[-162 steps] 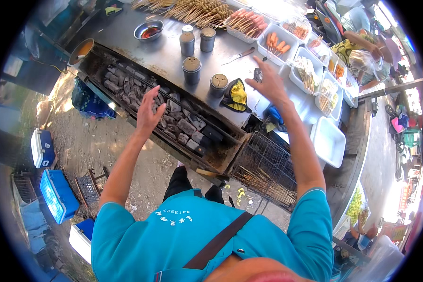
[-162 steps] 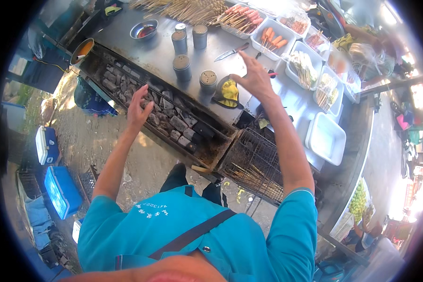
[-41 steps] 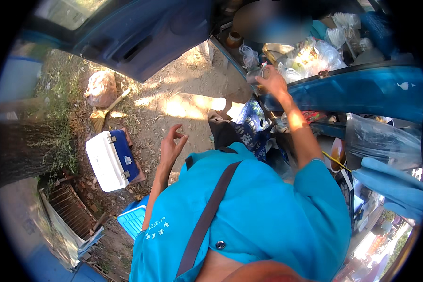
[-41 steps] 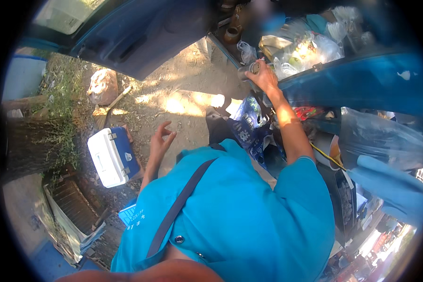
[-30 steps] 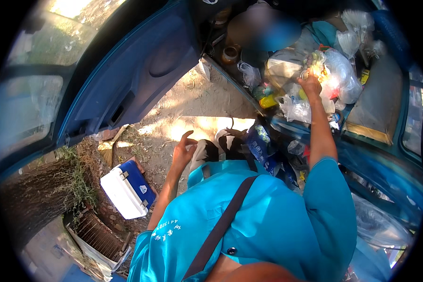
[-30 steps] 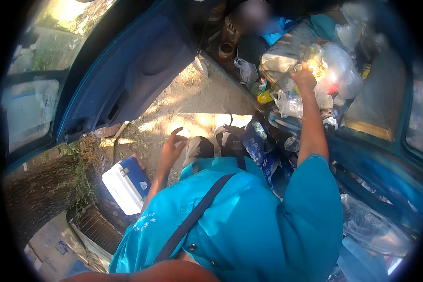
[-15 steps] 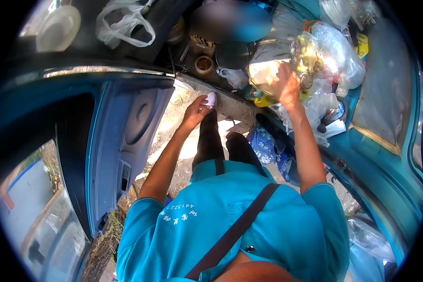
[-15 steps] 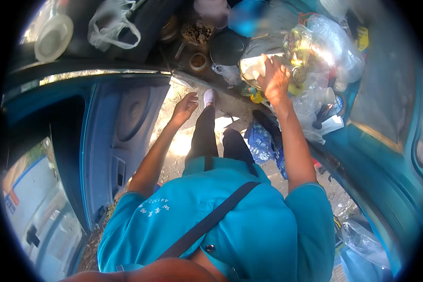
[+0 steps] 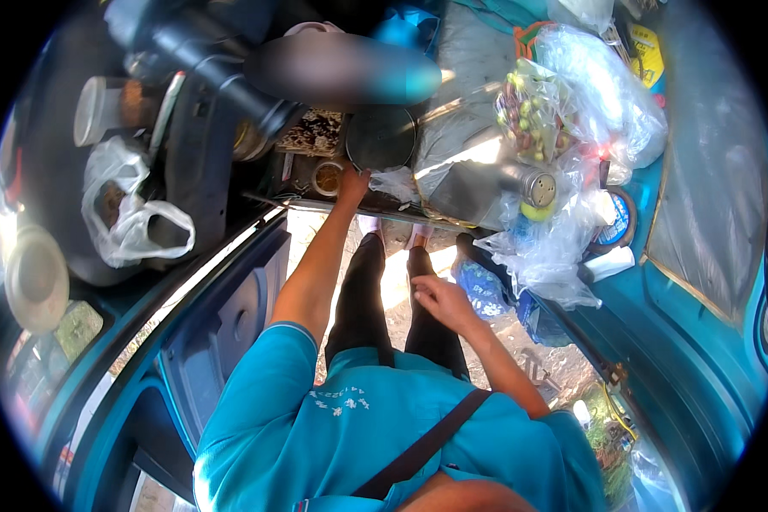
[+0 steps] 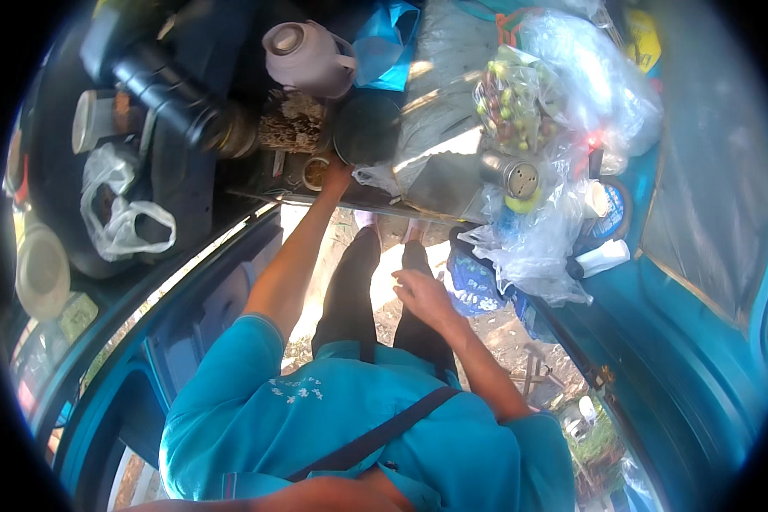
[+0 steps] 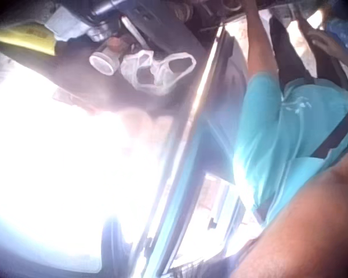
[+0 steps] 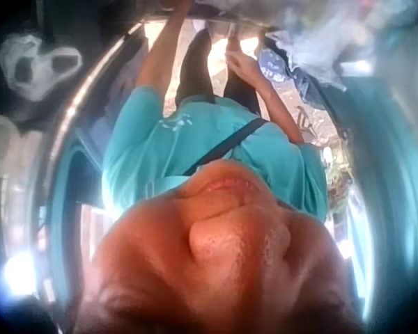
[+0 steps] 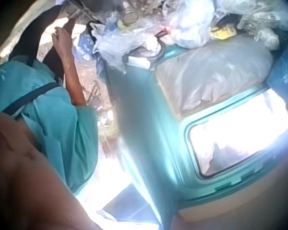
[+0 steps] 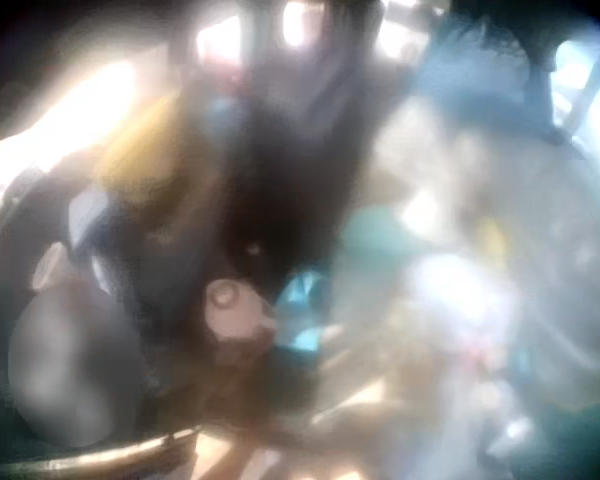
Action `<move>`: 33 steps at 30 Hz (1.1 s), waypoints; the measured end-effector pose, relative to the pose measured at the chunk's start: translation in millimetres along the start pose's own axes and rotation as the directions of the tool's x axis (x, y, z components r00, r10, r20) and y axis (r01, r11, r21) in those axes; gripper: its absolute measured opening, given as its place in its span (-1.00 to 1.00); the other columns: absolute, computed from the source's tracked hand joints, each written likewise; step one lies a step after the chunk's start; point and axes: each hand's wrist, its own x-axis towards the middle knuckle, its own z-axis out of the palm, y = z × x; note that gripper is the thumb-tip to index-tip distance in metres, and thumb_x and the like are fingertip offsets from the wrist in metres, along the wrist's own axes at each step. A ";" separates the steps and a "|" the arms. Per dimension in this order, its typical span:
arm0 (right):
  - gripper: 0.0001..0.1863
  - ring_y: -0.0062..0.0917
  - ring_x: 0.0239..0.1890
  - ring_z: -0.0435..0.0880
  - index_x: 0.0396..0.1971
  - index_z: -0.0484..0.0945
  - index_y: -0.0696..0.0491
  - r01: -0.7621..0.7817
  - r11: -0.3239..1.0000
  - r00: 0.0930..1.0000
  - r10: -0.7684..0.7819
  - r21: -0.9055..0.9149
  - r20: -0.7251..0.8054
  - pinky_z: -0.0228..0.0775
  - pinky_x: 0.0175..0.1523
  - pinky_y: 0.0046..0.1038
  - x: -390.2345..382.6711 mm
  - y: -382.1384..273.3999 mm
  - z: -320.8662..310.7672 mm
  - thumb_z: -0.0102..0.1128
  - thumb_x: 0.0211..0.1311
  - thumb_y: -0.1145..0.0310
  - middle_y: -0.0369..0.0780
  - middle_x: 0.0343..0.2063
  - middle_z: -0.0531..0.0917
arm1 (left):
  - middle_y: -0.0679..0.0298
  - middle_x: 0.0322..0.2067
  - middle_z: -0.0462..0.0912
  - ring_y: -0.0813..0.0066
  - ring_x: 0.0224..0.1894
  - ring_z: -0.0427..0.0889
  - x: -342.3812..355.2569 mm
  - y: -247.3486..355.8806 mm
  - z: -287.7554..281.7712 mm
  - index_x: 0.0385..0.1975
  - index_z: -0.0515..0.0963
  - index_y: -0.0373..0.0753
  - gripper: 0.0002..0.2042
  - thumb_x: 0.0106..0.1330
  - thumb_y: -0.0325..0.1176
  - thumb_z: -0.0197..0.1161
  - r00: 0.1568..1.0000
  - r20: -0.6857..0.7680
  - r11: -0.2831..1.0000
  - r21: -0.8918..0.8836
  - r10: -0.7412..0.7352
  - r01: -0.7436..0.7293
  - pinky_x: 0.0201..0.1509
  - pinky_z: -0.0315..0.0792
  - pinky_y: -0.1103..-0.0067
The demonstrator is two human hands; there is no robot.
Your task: The person grills round flatbreads and skewered meatballs on a charcoal grill, seasoning them with a shaker. They use shears to trim the flatbreads, then place them into a plastic bag. The person also scoops a powdered condiment into a small container and places it in the bag before returning to the grill to handle more skewers.
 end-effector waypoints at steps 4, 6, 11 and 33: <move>-0.70 -0.18 -0.16 0.53 -0.15 0.49 0.08 -0.057 0.997 0.997 0.054 0.058 0.054 0.36 -0.09 -0.31 -4.7 22.1 10.2 0.07 0.14 0.29 -0.07 -0.20 0.55 | -0.15 -0.06 0.44 -0.04 -0.01 0.44 40.4 -22.1 39.9 -0.20 0.46 -0.33 -0.56 0.02 -0.09 0.19 0.930 -0.130 0.938 0.005 -0.344 0.347 -0.03 0.37 0.22; -0.70 -0.25 -0.21 0.57 -0.13 0.48 0.07 -0.079 0.995 0.996 0.075 0.064 0.055 0.40 -0.14 -0.36 -8.3 36.3 16.1 0.11 0.13 0.31 -0.11 -0.23 0.57 | -0.16 -0.05 0.42 -0.02 0.00 0.44 46.7 -44.9 61.4 -0.20 0.46 -0.30 -0.55 0.04 -0.05 0.16 0.833 -0.251 0.870 -0.139 -0.493 0.474 -0.03 0.37 0.21; -0.72 -0.21 -0.21 0.55 -0.15 0.49 0.08 -0.090 0.988 0.996 0.088 0.122 0.018 0.38 -0.12 -0.33 1.9 49.0 18.5 0.09 0.13 0.32 -0.08 -0.26 0.57 | -0.07 -0.16 0.52 -0.01 -0.12 0.52 41.5 -10.2 36.9 -0.15 0.39 -0.24 -0.56 0.09 -0.04 0.14 0.917 -0.194 0.910 0.163 -0.350 0.382 -0.12 0.42 0.25; -0.71 -0.30 -0.26 0.59 -0.14 0.50 0.06 -0.094 0.985 0.990 0.077 0.148 0.119 0.40 -0.15 -0.37 42.3 51.1 19.3 0.09 0.14 0.30 -0.13 -0.28 0.60 | 0.06 0.06 0.37 0.08 0.07 0.38 27.0 91.4 54.9 -0.06 0.38 -0.23 -0.68 0.14 -0.48 0.10 0.937 -0.135 0.934 -0.114 0.323 -0.339 0.08 0.31 0.41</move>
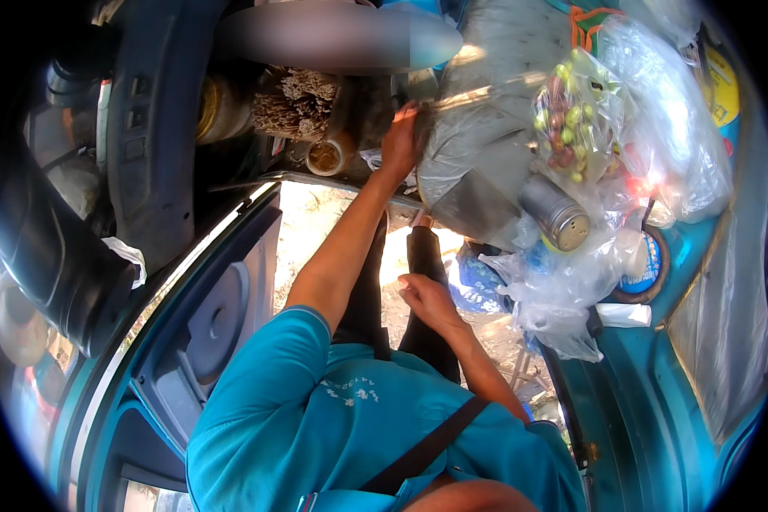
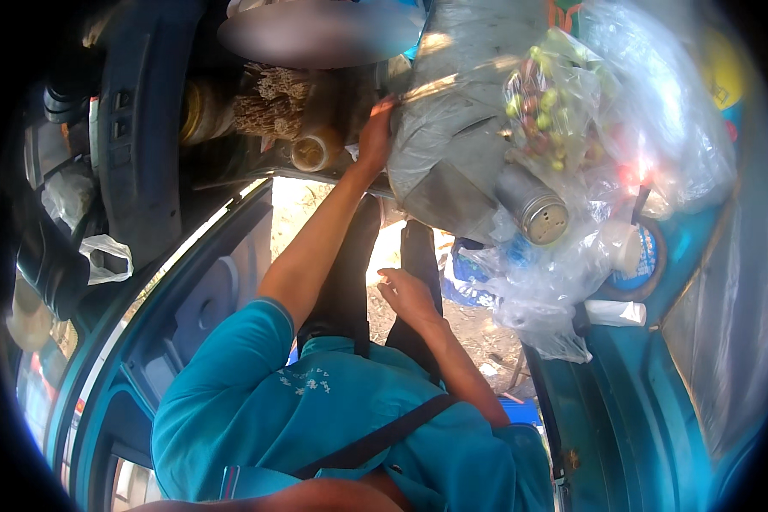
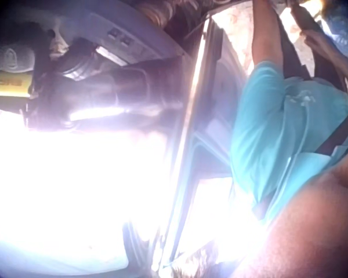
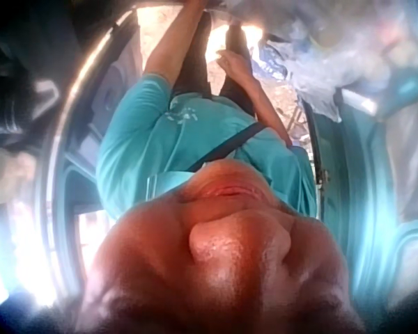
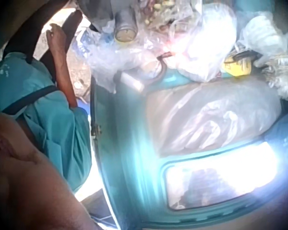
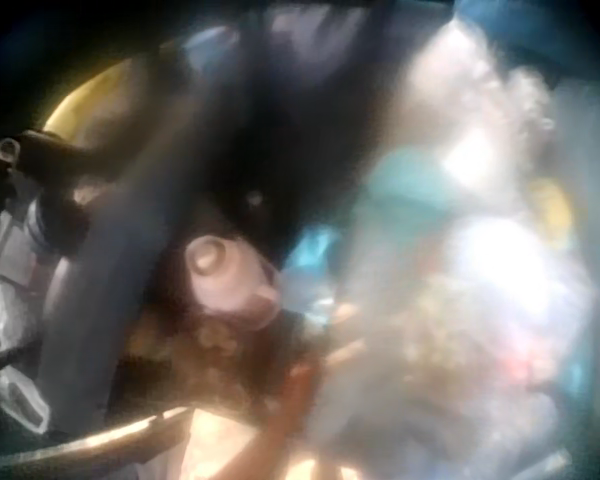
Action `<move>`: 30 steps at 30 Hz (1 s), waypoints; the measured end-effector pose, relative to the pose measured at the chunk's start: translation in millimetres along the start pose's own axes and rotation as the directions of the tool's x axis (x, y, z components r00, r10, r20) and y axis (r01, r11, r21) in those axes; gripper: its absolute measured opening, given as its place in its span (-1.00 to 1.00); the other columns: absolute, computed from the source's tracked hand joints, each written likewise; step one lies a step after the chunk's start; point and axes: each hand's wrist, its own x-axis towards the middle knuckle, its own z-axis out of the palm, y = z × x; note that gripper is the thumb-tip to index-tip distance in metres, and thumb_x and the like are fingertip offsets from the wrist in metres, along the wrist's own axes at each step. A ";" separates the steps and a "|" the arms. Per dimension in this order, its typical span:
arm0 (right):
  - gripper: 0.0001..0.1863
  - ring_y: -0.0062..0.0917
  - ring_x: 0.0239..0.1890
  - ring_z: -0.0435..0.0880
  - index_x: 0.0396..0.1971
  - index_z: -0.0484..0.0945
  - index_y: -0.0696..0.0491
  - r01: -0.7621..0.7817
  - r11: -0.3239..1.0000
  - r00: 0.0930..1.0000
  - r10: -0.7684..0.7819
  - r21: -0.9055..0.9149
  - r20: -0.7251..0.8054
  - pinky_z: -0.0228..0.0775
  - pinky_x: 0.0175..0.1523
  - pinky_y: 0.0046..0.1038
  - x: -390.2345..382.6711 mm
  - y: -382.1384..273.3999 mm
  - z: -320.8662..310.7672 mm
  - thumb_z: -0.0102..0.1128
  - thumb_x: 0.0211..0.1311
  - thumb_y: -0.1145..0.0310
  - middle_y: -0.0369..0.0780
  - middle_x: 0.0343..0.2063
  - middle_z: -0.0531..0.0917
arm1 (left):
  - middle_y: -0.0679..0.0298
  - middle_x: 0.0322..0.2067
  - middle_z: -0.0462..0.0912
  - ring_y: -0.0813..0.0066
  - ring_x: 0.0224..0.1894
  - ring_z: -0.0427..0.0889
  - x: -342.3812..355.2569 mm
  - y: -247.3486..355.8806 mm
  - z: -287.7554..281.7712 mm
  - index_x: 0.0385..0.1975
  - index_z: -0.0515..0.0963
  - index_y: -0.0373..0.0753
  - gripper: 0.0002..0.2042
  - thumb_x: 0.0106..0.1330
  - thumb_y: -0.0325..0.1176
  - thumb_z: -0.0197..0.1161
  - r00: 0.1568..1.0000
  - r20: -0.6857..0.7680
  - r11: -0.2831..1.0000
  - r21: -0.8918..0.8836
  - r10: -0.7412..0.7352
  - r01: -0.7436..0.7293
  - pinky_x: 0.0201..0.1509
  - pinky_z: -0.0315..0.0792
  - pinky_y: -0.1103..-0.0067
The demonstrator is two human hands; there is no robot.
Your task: The person grills round flatbreads and skewered meatballs on a charcoal grill, seasoning them with a shaker. They use shears to trim the flatbreads, then place them into a plastic bag. The person also scoops a powdered condiment into a small container and places it in the bag before returning to the grill to handle more skewers.
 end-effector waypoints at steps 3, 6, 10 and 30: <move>-0.71 -0.31 -0.27 0.60 -0.14 0.50 0.06 0.018 1.000 1.000 -0.018 -0.004 0.003 0.40 -0.15 -0.38 10.3 -4.8 -1.1 0.09 0.13 0.31 -0.12 -0.30 0.61 | 0.06 0.03 0.39 0.07 0.05 0.40 -12.4 -3.3 -7.6 -0.05 0.37 -0.24 -0.66 0.13 -0.46 0.13 0.999 -0.007 0.996 0.084 0.039 -0.038 0.05 0.33 0.42; -0.71 -0.31 -0.27 0.60 -0.14 0.51 0.07 0.050 0.998 0.999 -0.050 0.030 0.018 0.40 -0.14 -0.39 26.5 -12.7 -3.6 0.09 0.13 0.32 -0.13 -0.32 0.61 | 0.06 -0.06 0.45 0.07 -0.04 0.46 -38.7 0.3 -23.7 -0.09 0.38 -0.25 -0.69 0.13 -0.44 0.15 0.992 -0.003 0.992 -0.023 -0.125 0.125 -0.03 0.38 0.44; -0.72 -0.32 -0.31 0.61 -0.16 0.50 0.08 0.136 0.991 0.991 -0.136 -0.013 -0.008 0.42 -0.19 -0.39 58.3 -41.3 -12.6 0.08 0.12 0.34 -0.13 -0.37 0.62 | 0.18 -0.29 0.52 0.35 -0.27 0.56 -100.2 -49.4 -59.5 -0.13 0.39 -0.22 -0.74 0.17 -0.41 0.15 0.863 -0.283 0.901 -0.247 -0.419 0.357 -0.27 0.45 0.56; -0.61 -0.22 -0.53 0.61 -0.22 0.45 0.16 0.391 0.890 0.862 -0.443 -0.233 -0.245 0.42 -0.32 -0.31 306.1 -158.1 -67.9 -0.06 0.14 0.13 -0.05 -0.65 0.59 | 0.24 0.15 0.26 0.27 0.14 0.34 -33.9 -166.4 -213.6 0.21 0.14 -0.06 -0.52 0.34 -0.03 -0.13 0.707 -0.044 0.449 -0.800 -0.705 0.398 -0.11 0.50 0.37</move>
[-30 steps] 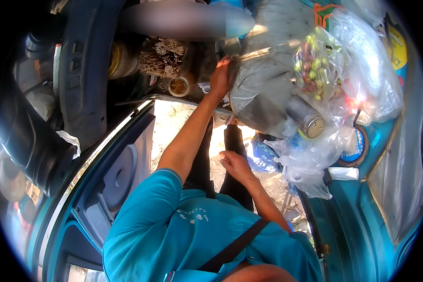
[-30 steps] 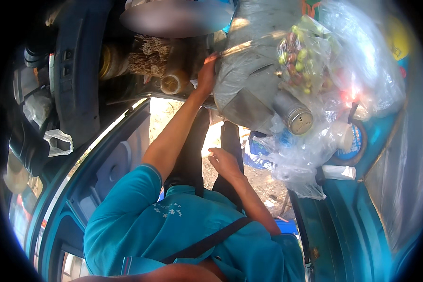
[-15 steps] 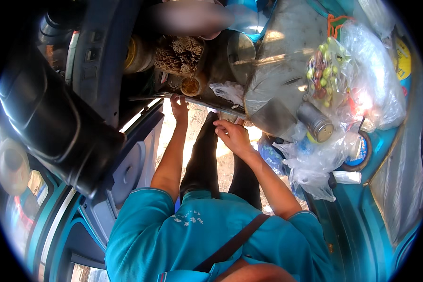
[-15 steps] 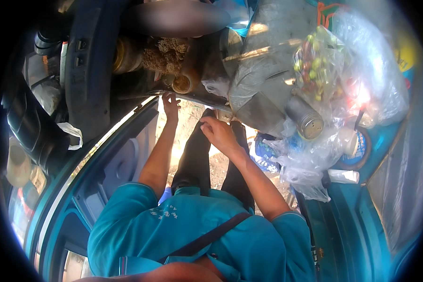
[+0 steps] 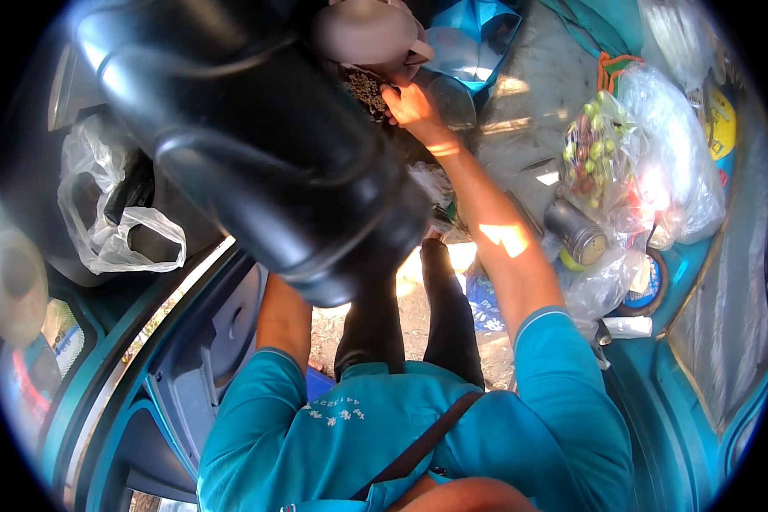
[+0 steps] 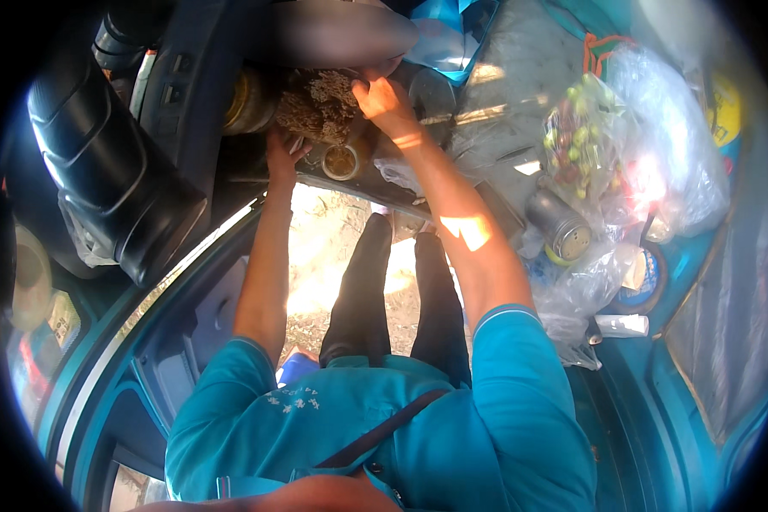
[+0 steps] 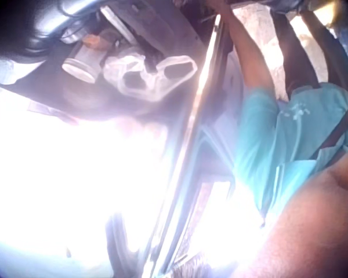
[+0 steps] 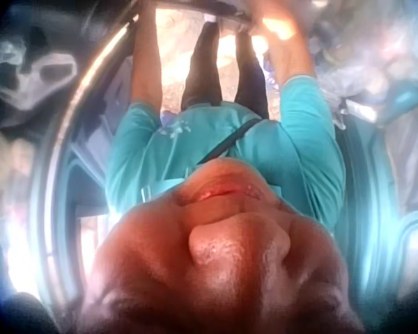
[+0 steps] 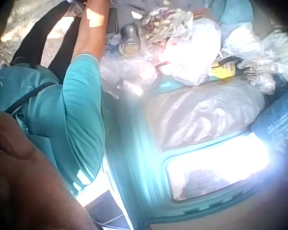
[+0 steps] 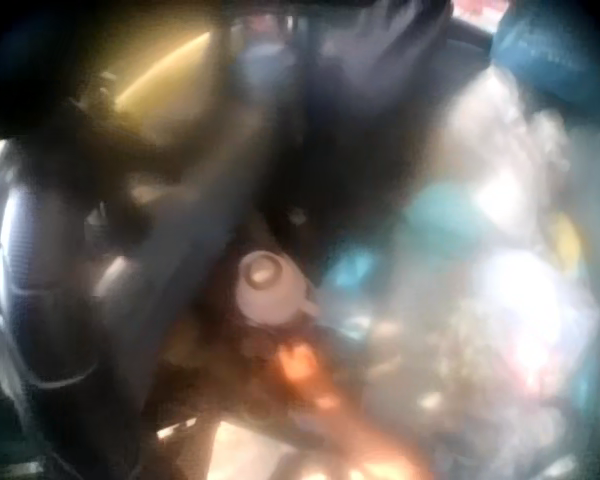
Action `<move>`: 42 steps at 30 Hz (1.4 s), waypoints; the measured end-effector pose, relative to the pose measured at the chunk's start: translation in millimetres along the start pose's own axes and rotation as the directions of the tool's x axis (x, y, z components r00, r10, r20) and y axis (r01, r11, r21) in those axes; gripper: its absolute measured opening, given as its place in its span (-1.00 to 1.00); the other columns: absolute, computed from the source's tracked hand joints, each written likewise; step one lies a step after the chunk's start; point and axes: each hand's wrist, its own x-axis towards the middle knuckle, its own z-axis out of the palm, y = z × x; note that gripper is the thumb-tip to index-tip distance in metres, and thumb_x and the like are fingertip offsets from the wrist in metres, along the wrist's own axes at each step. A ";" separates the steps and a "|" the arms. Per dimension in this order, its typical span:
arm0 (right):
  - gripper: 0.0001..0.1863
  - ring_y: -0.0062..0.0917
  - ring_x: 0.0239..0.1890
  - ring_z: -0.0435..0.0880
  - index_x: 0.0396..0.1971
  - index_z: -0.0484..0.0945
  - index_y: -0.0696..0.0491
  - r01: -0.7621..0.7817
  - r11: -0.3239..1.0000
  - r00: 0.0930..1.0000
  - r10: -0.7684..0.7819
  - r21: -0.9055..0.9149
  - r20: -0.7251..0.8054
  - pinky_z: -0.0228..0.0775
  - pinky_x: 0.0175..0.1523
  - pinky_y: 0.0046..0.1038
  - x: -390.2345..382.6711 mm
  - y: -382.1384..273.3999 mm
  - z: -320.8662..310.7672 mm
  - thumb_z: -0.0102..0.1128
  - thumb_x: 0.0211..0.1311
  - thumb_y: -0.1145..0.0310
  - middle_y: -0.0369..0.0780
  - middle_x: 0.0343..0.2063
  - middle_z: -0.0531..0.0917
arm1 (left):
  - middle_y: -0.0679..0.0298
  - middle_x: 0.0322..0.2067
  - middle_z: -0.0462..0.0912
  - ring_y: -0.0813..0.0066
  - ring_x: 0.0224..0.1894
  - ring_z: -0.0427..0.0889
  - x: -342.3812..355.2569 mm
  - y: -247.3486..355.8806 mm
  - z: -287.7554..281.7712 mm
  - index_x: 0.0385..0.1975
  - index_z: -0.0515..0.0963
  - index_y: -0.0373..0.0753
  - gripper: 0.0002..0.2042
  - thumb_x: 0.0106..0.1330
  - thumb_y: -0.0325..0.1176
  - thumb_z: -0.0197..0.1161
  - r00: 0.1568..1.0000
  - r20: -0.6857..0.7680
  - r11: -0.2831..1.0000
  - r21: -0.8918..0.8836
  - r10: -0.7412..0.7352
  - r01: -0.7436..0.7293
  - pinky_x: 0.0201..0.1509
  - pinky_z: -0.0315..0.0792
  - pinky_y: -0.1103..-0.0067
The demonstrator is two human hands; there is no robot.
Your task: The person grills round flatbreads and skewered meatballs on a charcoal grill, seasoning them with a shaker. They use shears to trim the flatbreads, then place them into a plastic bag. The person also scoops a powdered condiment into a small container and places it in the bag before returning to the grill to handle more skewers.
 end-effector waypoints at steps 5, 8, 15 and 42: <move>-0.50 -0.48 -0.59 0.62 0.08 0.29 0.16 -0.334 0.940 0.901 0.296 0.070 0.316 0.46 -0.45 -0.48 9.7 -29.8 -24.7 -0.11 0.15 0.23 -0.13 -0.60 0.61 | 0.20 0.13 0.28 0.24 0.12 0.36 -24.6 18.2 32.4 0.19 0.16 -0.04 -0.53 0.31 -0.04 -0.10 0.999 0.050 0.978 0.204 0.023 -0.032 -0.18 0.55 0.37; -0.45 -0.52 -0.63 0.60 0.18 0.20 0.14 -0.387 0.914 0.858 0.308 0.121 0.412 0.44 -0.53 -0.55 16.8 -13.5 -24.4 -0.12 0.16 0.29 -0.18 -0.61 0.59 | 0.17 0.06 0.34 0.27 0.03 0.44 -53.2 19.0 48.6 0.16 0.20 -0.10 -0.57 0.32 -0.12 -0.12 0.965 0.154 0.923 0.294 0.212 -0.249 -0.19 0.55 0.40; -0.55 -0.54 -0.69 0.57 0.03 0.41 0.08 -0.278 0.958 0.937 0.256 0.067 0.237 0.44 -0.53 -0.51 -21.3 -24.4 -42.4 -0.12 0.06 0.40 -0.18 -0.66 0.59 | 0.17 -0.04 0.43 0.36 -0.16 0.54 -96.1 12.1 85.3 0.16 0.24 -0.11 -0.58 0.30 -0.19 -0.15 0.921 0.143 0.888 0.246 0.363 -0.389 -0.29 0.55 0.50; -0.73 -0.39 -0.52 0.59 -0.14 0.53 0.04 -0.115 0.964 0.936 0.186 -0.238 0.300 0.39 -0.37 -0.40 -129.8 -115.1 -51.9 0.08 0.17 0.32 -0.12 -0.60 0.58 | 0.01 -0.38 0.58 0.25 -0.65 0.61 -5.4 -46.5 55.4 0.03 0.24 -0.15 -0.63 0.24 -0.21 -0.04 0.951 -0.118 0.838 0.450 -0.286 0.308 -0.70 0.51 0.45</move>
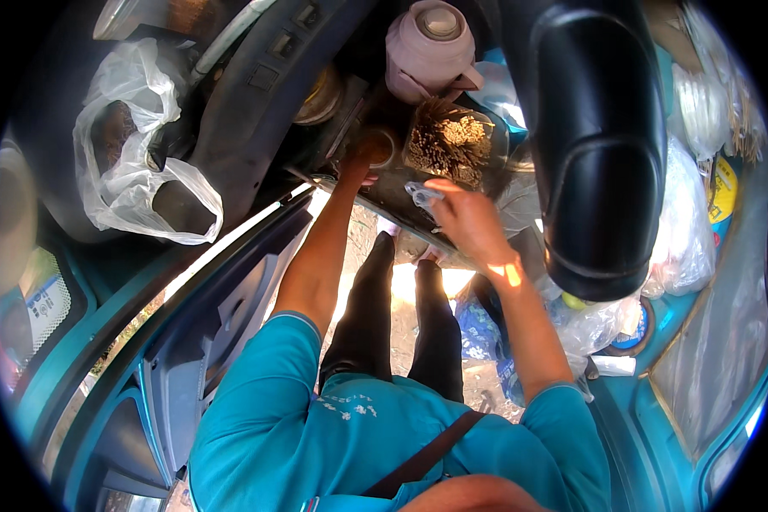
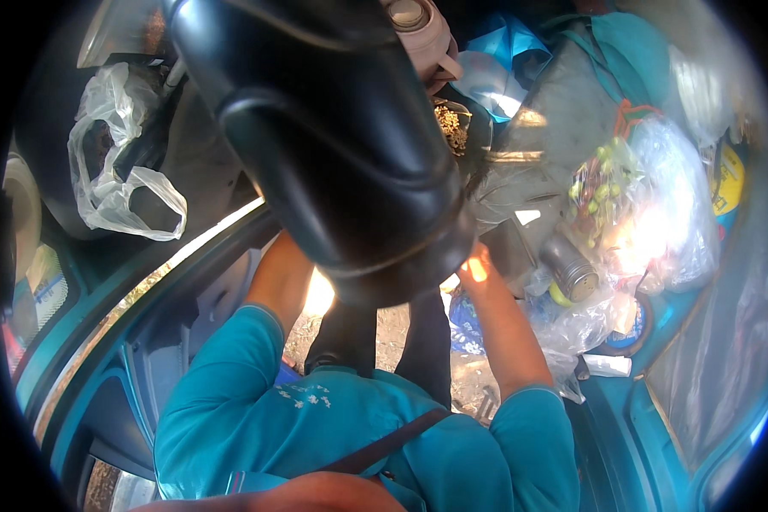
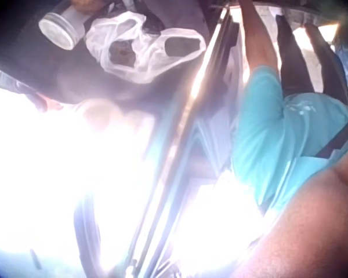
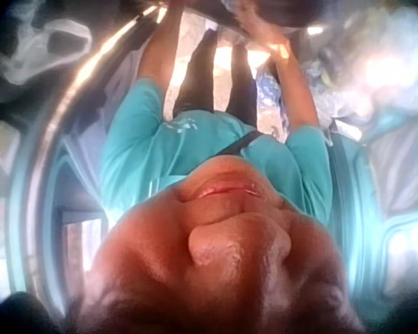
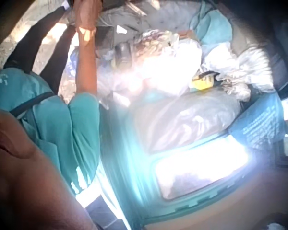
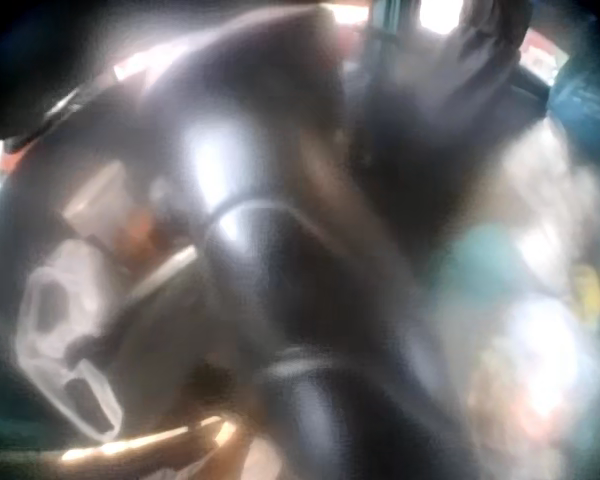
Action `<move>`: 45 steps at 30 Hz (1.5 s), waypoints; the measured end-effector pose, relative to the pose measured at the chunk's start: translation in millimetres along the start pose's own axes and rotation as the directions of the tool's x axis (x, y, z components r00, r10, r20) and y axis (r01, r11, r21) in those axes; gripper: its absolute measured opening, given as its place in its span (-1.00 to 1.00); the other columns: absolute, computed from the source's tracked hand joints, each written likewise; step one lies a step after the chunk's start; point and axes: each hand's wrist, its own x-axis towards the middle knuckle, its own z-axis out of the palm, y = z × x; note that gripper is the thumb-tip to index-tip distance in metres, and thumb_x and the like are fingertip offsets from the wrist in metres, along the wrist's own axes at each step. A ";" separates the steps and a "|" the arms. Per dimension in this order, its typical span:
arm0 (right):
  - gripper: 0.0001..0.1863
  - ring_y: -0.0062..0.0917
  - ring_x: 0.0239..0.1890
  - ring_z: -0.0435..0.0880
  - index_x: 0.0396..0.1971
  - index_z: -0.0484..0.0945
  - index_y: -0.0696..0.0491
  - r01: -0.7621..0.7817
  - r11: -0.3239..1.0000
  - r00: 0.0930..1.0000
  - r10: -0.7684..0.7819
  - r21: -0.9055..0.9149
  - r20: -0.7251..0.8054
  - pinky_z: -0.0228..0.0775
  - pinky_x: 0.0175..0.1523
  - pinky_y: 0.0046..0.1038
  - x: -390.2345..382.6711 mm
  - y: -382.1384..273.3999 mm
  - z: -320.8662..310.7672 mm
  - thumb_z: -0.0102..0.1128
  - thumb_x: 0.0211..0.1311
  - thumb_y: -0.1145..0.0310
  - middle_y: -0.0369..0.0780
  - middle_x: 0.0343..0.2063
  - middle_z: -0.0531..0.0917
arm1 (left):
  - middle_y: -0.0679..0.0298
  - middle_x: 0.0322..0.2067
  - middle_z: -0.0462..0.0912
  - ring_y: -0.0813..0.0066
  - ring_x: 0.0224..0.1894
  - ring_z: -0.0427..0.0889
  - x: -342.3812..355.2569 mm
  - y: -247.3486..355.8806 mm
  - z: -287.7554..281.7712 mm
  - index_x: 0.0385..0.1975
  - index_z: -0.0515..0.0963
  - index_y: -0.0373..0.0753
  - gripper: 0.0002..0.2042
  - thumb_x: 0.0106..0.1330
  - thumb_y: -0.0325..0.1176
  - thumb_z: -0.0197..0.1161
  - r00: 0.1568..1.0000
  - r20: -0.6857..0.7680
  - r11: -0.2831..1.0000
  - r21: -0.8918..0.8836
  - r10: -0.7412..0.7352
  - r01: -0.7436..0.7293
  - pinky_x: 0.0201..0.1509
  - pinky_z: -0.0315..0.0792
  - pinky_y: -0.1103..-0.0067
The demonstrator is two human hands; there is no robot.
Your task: The person grills round flatbreads and skewered meatballs on a charcoal grill, seasoning them with a shaker. They use shears to trim the flatbreads, then place them into a plastic bag. The person also scoops a powdered condiment into a small container and places it in the bag before returning to the grill to handle more skewers.
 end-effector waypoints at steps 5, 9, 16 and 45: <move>-0.75 -0.16 -0.42 0.57 -0.20 0.54 0.05 0.308 0.949 0.948 -0.312 -0.070 -0.060 0.39 -0.31 -0.27 31.8 -18.1 20.4 0.09 0.12 0.31 -0.04 -0.54 0.57 | -0.03 -0.26 0.55 0.15 -0.34 0.62 33.9 13.3 5.2 0.04 0.26 -0.21 -0.60 0.23 -0.19 0.01 0.977 -0.043 0.959 0.204 0.209 -0.197 -0.32 0.52 0.34; -0.69 -0.21 -0.34 0.60 -0.17 0.50 0.18 0.452 0.892 0.871 -0.438 0.014 -0.222 0.40 -0.19 -0.37 98.9 -23.6 28.8 0.08 0.12 0.33 -0.01 -0.41 0.60 | -0.06 -0.02 0.38 0.12 0.03 0.41 28.7 -10.5 -9.2 0.10 0.23 -0.25 -0.57 0.26 -0.25 0.00 0.667 -0.221 0.702 0.180 0.711 -0.689 0.08 0.31 0.37; -0.56 -0.25 -0.06 0.53 -0.01 0.42 0.15 0.363 0.874 0.922 -0.286 0.322 -0.262 0.31 0.04 -0.42 211.0 -56.9 56.3 0.03 0.21 0.16 0.02 -0.16 0.56 | -0.01 0.24 0.10 0.18 0.25 0.15 -116.0 90.0 -43.1 0.23 0.10 -0.35 -0.46 0.30 -0.28 0.01 0.587 -0.667 0.554 -0.302 0.459 -0.776 0.25 0.09 0.43; -0.47 -0.13 -0.03 0.42 0.02 0.35 0.11 0.416 0.908 0.745 -0.309 0.049 -0.590 0.26 0.08 -0.30 121.9 -39.6 72.9 0.20 0.04 0.23 -0.01 -0.08 0.41 | -0.05 0.20 0.06 0.17 0.22 0.11 -166.7 99.3 -5.1 0.24 -0.05 -0.41 -0.31 0.20 -0.29 0.14 0.482 -0.611 0.543 -0.099 0.628 -0.834 0.30 -0.02 0.44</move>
